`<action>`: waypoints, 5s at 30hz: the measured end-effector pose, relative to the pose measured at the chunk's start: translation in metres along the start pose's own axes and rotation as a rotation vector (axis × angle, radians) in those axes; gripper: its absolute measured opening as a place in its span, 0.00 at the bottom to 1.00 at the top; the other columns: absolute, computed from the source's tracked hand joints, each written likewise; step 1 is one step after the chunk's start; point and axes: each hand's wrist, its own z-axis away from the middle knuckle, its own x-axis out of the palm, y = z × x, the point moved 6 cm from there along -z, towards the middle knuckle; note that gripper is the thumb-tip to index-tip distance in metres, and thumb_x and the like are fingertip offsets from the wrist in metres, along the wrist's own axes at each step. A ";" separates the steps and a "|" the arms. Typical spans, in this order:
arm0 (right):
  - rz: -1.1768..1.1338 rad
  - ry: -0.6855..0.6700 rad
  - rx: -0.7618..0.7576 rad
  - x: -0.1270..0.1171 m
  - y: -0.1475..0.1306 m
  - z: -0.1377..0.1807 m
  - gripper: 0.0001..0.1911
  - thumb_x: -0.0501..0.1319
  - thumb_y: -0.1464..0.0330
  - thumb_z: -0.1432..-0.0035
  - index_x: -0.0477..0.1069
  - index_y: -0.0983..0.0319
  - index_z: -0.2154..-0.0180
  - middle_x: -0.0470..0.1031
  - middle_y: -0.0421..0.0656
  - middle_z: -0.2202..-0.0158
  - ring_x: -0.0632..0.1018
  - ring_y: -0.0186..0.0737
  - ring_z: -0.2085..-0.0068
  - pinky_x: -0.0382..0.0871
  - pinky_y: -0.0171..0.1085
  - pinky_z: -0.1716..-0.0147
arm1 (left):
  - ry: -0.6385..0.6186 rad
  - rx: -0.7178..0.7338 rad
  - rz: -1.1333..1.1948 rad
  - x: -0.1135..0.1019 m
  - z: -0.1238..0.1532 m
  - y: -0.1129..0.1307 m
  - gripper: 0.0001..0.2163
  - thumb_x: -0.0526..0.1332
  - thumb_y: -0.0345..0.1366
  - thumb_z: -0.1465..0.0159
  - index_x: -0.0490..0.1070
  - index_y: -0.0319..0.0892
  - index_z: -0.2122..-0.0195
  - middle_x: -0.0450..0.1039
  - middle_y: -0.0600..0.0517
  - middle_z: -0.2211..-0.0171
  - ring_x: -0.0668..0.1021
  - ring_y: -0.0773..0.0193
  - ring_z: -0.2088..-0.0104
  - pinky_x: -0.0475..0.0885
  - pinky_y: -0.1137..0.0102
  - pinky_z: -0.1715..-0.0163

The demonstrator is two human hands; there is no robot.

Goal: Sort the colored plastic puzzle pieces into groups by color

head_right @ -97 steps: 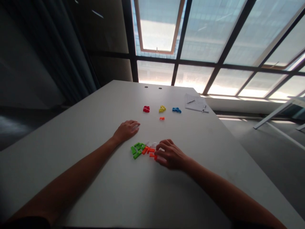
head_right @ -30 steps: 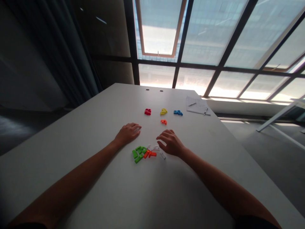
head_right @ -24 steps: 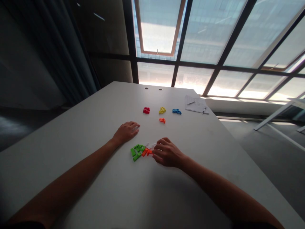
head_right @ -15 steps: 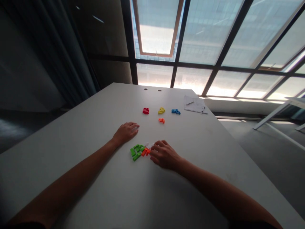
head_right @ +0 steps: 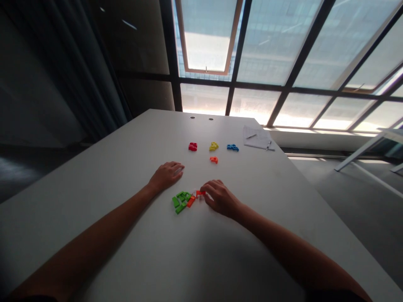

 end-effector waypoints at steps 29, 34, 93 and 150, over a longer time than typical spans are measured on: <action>0.401 -0.119 0.384 0.023 0.132 -0.023 0.10 0.69 0.71 0.23 0.87 0.57 0.46 0.90 0.52 0.45 0.82 0.58 0.42 0.72 0.52 0.41 | 0.001 -0.003 0.021 -0.001 0.001 0.000 0.16 0.64 0.38 0.23 0.86 0.50 0.38 0.85 0.42 0.35 0.85 0.44 0.37 0.80 0.48 0.34; 0.383 -0.082 0.426 0.024 0.139 -0.015 0.09 0.68 0.71 0.22 0.88 0.56 0.48 0.91 0.50 0.48 0.84 0.55 0.45 0.73 0.49 0.43 | -0.005 -0.004 0.021 0.000 0.000 0.000 0.17 0.63 0.40 0.22 0.86 0.51 0.37 0.85 0.41 0.35 0.84 0.44 0.36 0.80 0.48 0.34; 0.580 -0.263 0.518 0.019 0.123 -0.036 0.22 0.61 0.67 0.20 0.84 0.63 0.33 0.74 0.60 0.24 0.71 0.66 0.27 0.64 0.58 0.28 | -0.009 -0.013 0.011 0.000 0.001 0.000 0.17 0.64 0.39 0.22 0.86 0.49 0.37 0.86 0.42 0.35 0.85 0.43 0.36 0.80 0.48 0.34; 0.019 -0.158 -0.025 0.021 -0.011 -0.012 0.15 0.69 0.71 0.20 0.87 0.52 0.39 0.90 0.49 0.45 0.85 0.54 0.40 0.79 0.55 0.37 | 0.007 -0.014 0.014 -0.002 0.001 0.001 0.17 0.64 0.39 0.23 0.86 0.51 0.37 0.85 0.42 0.34 0.85 0.43 0.36 0.80 0.48 0.33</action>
